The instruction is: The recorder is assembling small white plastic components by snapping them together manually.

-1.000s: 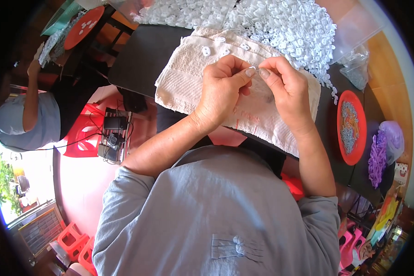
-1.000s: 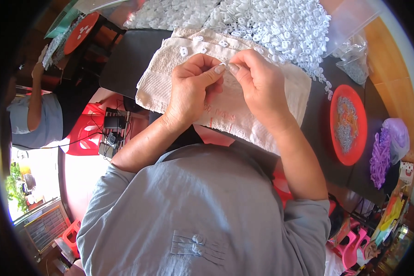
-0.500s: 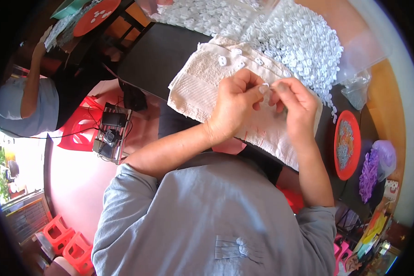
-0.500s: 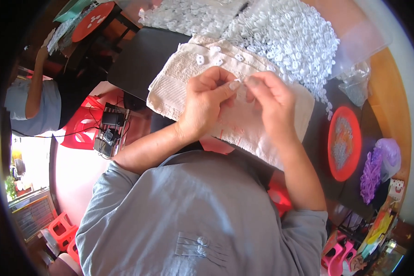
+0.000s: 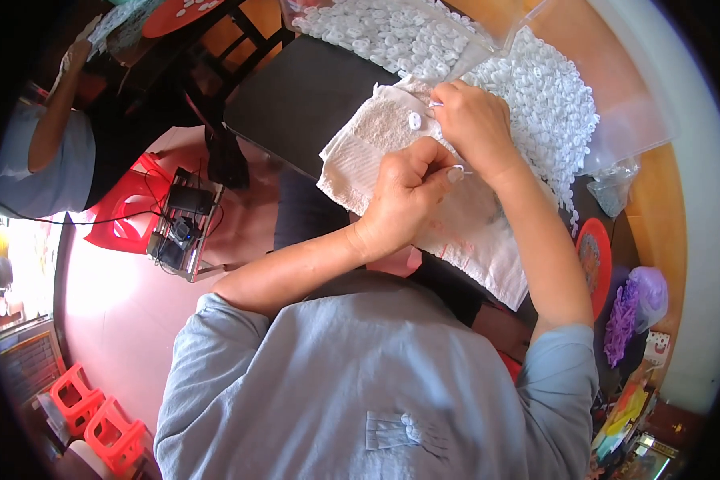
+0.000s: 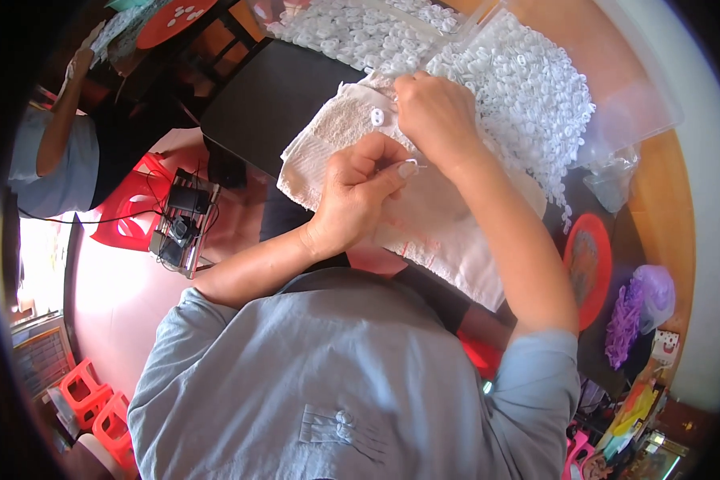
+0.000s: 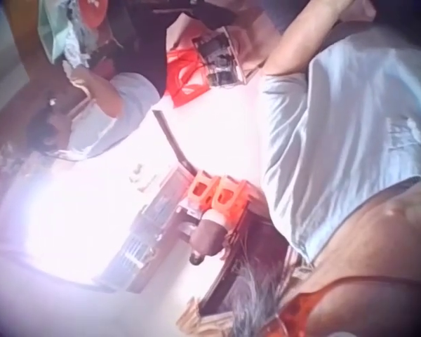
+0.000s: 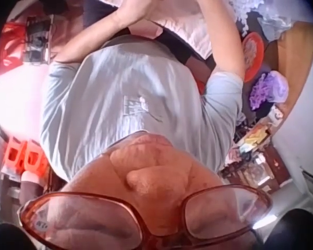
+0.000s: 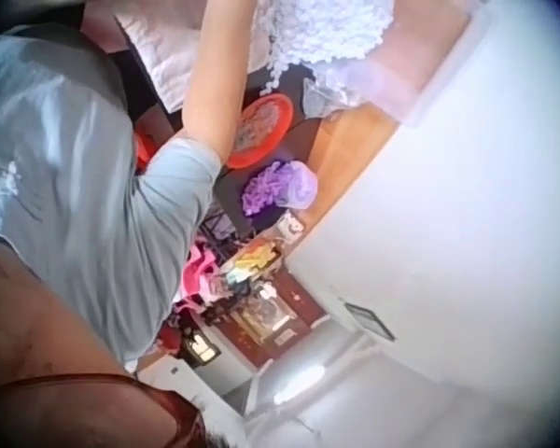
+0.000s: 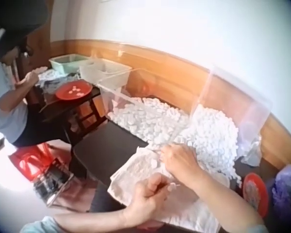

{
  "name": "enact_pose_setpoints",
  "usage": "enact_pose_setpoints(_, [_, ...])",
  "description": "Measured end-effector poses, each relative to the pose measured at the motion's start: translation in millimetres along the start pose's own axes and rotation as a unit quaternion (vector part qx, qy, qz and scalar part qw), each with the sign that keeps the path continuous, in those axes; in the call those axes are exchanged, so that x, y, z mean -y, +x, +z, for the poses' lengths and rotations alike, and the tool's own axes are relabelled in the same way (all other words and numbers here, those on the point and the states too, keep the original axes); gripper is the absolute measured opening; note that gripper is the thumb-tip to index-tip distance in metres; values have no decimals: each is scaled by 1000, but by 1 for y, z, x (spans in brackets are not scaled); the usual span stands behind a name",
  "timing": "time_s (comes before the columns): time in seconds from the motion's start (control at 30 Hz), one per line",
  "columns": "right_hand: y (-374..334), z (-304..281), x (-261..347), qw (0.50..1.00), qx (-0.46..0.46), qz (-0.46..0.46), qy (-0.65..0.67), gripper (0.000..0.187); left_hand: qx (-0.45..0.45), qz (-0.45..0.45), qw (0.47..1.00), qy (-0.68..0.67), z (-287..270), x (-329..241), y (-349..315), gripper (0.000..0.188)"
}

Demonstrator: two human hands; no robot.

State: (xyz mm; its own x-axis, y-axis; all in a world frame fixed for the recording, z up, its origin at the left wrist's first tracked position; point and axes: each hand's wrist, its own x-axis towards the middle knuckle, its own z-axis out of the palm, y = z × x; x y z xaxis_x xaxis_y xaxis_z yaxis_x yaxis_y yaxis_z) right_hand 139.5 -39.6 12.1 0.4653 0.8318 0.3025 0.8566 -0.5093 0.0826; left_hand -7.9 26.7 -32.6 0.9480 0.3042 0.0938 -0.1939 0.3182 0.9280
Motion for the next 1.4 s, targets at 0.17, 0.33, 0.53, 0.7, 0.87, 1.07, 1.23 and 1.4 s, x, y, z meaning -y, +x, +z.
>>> enact_pose_setpoints(0.17, [0,3,-8,1000,9,7,24,9,-6,36,999,-3,1,3,1,6])
enact_pose_setpoints(0.33, [-40,-24,-7,991,-75,11,107,2,-62,31,998,-12,-1,-12,-5,6])
enact_pose_setpoints(0.53, [-53,-42,2,991,-66,-48,109,4,-18,73,997,24,-1,-5,-7,5])
enact_pose_setpoints(0.7, [-19,-12,5,980,-91,-132,117,17,0,151,987,60,3,-4,-11,6])
enact_pose_setpoints(0.87, [-11,0,-2,989,-44,-138,33,14,10,136,990,30,3,-4,-9,6])
enact_pose_setpoints(1.07, [-42,-37,-7,985,-57,-129,102,9,-7,145,988,53,-3,-3,-9,4])
enact_pose_setpoints(1.23, [-31,-31,-18,984,-27,-59,169,13,-7,125,990,58,-2,-4,-8,5])
enact_pose_setpoints(1.4, [-8,-8,-16,994,-31,-57,92,19,-9,118,991,56,-1,-5,-8,4])
